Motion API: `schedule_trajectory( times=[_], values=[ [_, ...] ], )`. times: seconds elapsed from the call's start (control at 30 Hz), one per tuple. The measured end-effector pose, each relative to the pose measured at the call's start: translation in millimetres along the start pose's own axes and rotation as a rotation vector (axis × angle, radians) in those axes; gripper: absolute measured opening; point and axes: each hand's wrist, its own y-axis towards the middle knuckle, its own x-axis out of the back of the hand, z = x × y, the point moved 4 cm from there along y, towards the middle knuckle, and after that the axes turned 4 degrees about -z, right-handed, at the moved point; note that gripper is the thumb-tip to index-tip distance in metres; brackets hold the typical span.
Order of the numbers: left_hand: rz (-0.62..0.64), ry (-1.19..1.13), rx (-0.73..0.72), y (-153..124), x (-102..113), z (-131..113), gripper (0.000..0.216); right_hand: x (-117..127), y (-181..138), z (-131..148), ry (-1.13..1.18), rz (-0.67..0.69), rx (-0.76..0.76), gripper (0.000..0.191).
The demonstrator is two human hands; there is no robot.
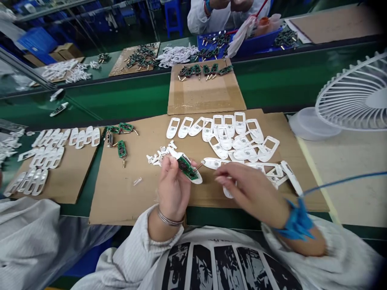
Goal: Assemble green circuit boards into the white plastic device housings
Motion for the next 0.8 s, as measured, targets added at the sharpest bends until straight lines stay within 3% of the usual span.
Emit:
schedule_trajectory(
  times=[0.13, 0.23, 0.43, 0.53, 0.7, 0.8],
  values=[
    [0.034, 0.015, 0.003, -8, -6, 0, 0.023, -40, 16, 15, 0.118, -0.037, -0.127, 0.025],
    [0.024, -0.001, -0.023, -11, -4, 1, 0.023, -47, 17, 15, 0.131, -0.163, -0.098, 0.019],
    [0.156, 0.049, -0.053, -15, -9, 5, 0.021, -38, 11, 16, 0.058, -0.359, 0.081, 0.008],
    [0.192, 0.015, -0.040, -13, -10, 2, 0.021, -35, 9, 22, 0.005, -0.361, 0.159, 0.008],
    [0.218, -0.117, 0.166, -3, -8, -6, 0.021, -19, 3, 34, 0.162, -0.260, 0.237, 0.023],
    [0.252, -0.187, 0.290, -2, -8, -8, 0.019, -8, 1, 34, 0.211, -0.277, 0.231, 0.011]
  ],
)
